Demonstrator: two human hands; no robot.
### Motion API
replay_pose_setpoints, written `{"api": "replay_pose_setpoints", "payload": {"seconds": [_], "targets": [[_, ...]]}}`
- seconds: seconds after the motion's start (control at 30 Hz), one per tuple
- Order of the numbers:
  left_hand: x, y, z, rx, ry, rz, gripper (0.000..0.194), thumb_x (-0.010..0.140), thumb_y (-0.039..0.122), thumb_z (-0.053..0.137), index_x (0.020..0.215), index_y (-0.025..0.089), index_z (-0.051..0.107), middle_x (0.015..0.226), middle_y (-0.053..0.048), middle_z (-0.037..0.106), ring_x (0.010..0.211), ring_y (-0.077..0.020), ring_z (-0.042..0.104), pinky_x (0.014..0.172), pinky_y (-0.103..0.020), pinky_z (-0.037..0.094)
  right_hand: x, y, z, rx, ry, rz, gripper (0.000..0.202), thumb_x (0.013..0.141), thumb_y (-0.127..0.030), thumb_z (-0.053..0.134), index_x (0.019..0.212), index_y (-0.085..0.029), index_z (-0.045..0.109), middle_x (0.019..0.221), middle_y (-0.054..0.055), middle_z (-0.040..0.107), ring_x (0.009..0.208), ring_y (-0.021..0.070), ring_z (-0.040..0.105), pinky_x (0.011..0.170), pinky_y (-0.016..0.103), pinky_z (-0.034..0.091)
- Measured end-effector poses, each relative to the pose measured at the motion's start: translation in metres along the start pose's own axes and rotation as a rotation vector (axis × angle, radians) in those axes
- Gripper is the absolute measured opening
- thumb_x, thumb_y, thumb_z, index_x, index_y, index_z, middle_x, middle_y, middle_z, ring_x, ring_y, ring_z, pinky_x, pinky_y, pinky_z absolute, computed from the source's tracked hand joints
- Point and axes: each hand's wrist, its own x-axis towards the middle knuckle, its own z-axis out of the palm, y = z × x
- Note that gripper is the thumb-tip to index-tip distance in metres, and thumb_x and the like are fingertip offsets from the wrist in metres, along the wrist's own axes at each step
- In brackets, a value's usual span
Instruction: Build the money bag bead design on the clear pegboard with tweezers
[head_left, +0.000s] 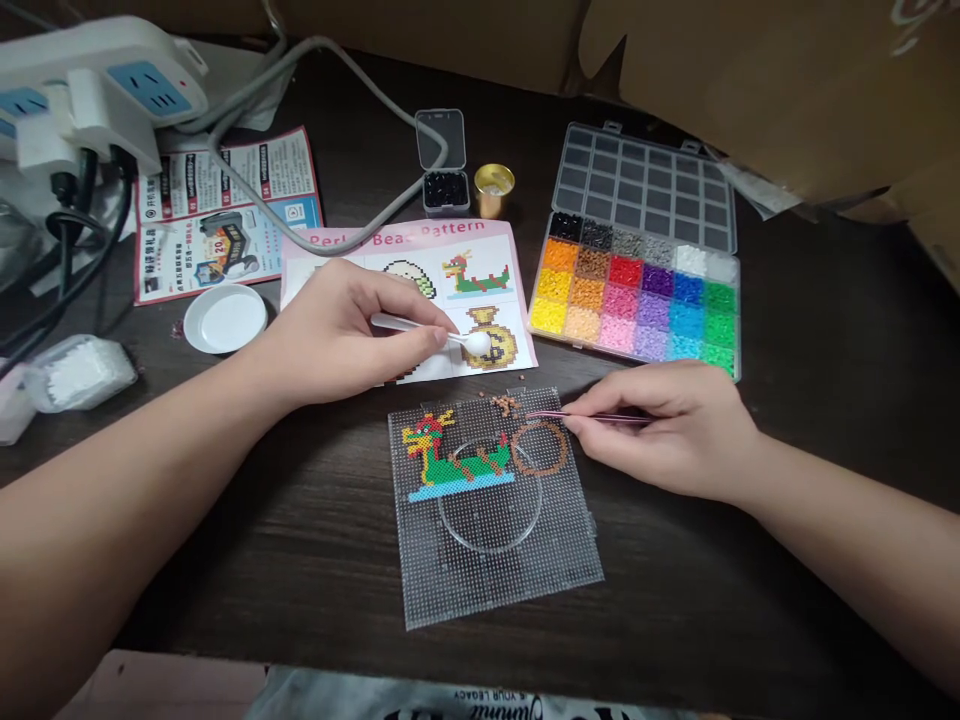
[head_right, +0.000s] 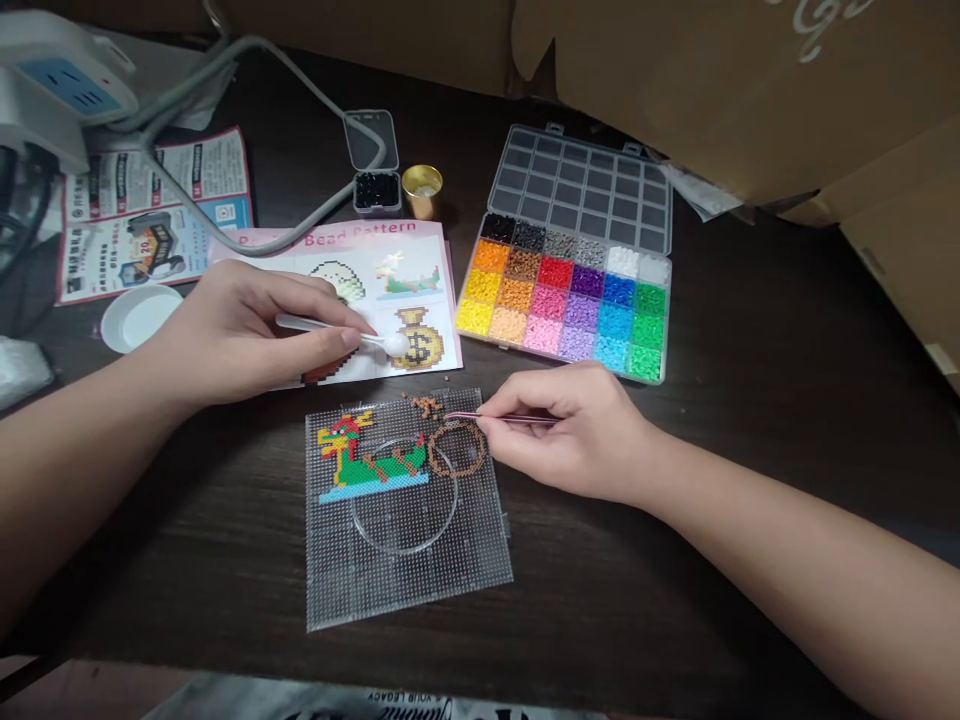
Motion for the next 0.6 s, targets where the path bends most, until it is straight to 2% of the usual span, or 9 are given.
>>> {"api": "replay_pose_setpoints", "payload": {"seconds": [0.1, 0.2, 0.27, 0.33, 0.4, 0.47, 0.6], "targets": [[-0.001, 0.0, -0.002, -0.02, -0.005, -0.024, 0.012, 0.073, 0.024, 0.07, 0.08, 0.019, 0.079, 0.066, -0.003, 0.07, 0.057, -0.0127, 0.057, 0.053, -0.024, 0.042, 0.001, 0.0, 0.001, 0.001, 0.011, -0.03, 0.007, 0.081, -0.021, 0.069, 0.075, -0.02, 0.072, 0.059, 0.0, 0.067, 0.045, 0.0095, 0.057, 0.038, 0.019, 0.047], [-0.001, -0.003, -0.006, -0.182, -0.048, -0.141, 0.012, 0.074, 0.024, 0.07, 0.082, 0.019, 0.077, 0.055, -0.001, 0.064, 0.049, -0.0115, 0.053, 0.048, -0.024, 0.04, 0.003, 0.0, 0.001, -0.014, 0.001, -0.062, 0.009, 0.083, -0.018, 0.066, 0.076, -0.017, 0.072, 0.057, 0.0, 0.066, 0.042, 0.0078, 0.053, 0.036, 0.017, 0.042], [0.002, -0.007, -0.009, -0.397, 0.019, -0.211, 0.008, 0.075, 0.022, 0.07, 0.08, 0.02, 0.076, 0.057, -0.001, 0.063, 0.049, -0.0099, 0.051, 0.049, -0.023, 0.041, 0.003, 0.001, 0.001, -0.002, -0.002, -0.059, 0.01, 0.084, -0.018, 0.065, 0.077, -0.017, 0.072, 0.06, 0.002, 0.067, 0.044, 0.009, 0.055, 0.038, 0.018, 0.043], [0.006, -0.01, -0.011, -0.606, 0.189, -0.211, 0.004, 0.073, 0.018, 0.071, 0.071, 0.019, 0.075, 0.058, 0.0, 0.059, 0.052, -0.008, 0.048, 0.049, -0.022, 0.039, 0.003, 0.002, 0.002, 0.011, -0.012, -0.045, 0.01, 0.084, -0.019, 0.064, 0.077, -0.017, 0.071, 0.062, 0.003, 0.069, 0.047, 0.0105, 0.057, 0.04, 0.02, 0.045], [0.008, -0.013, -0.013, -0.702, 0.272, -0.213, 0.009, 0.073, 0.015, 0.069, 0.066, 0.019, 0.073, 0.056, 0.001, 0.051, 0.053, -0.008, 0.044, 0.051, -0.022, 0.039, 0.002, 0.003, 0.002, 0.006, -0.023, -0.033, 0.011, 0.084, -0.019, 0.064, 0.076, -0.017, 0.071, 0.063, 0.004, 0.069, 0.047, 0.0109, 0.058, 0.04, 0.02, 0.045], [0.009, -0.014, -0.013, -0.717, 0.272, -0.207, 0.015, 0.075, 0.014, 0.066, 0.062, 0.019, 0.071, 0.056, 0.001, 0.045, 0.055, -0.0088, 0.041, 0.052, -0.023, 0.039, 0.002, 0.003, 0.002, -0.01, -0.021, -0.031, 0.01, 0.084, -0.019, 0.065, 0.076, -0.017, 0.071, 0.06, 0.003, 0.067, 0.046, 0.0103, 0.056, 0.039, 0.02, 0.044], [0.009, -0.013, -0.012, -0.759, 0.257, -0.177, 0.026, 0.078, 0.012, 0.064, 0.052, 0.017, 0.063, 0.057, 0.0, 0.041, 0.057, -0.0083, 0.039, 0.053, -0.023, 0.036, 0.002, 0.003, 0.002, -0.027, -0.008, -0.059, 0.008, 0.083, -0.017, 0.065, 0.078, -0.018, 0.071, 0.059, 0.001, 0.066, 0.045, 0.0094, 0.054, 0.038, 0.019, 0.043]]}}
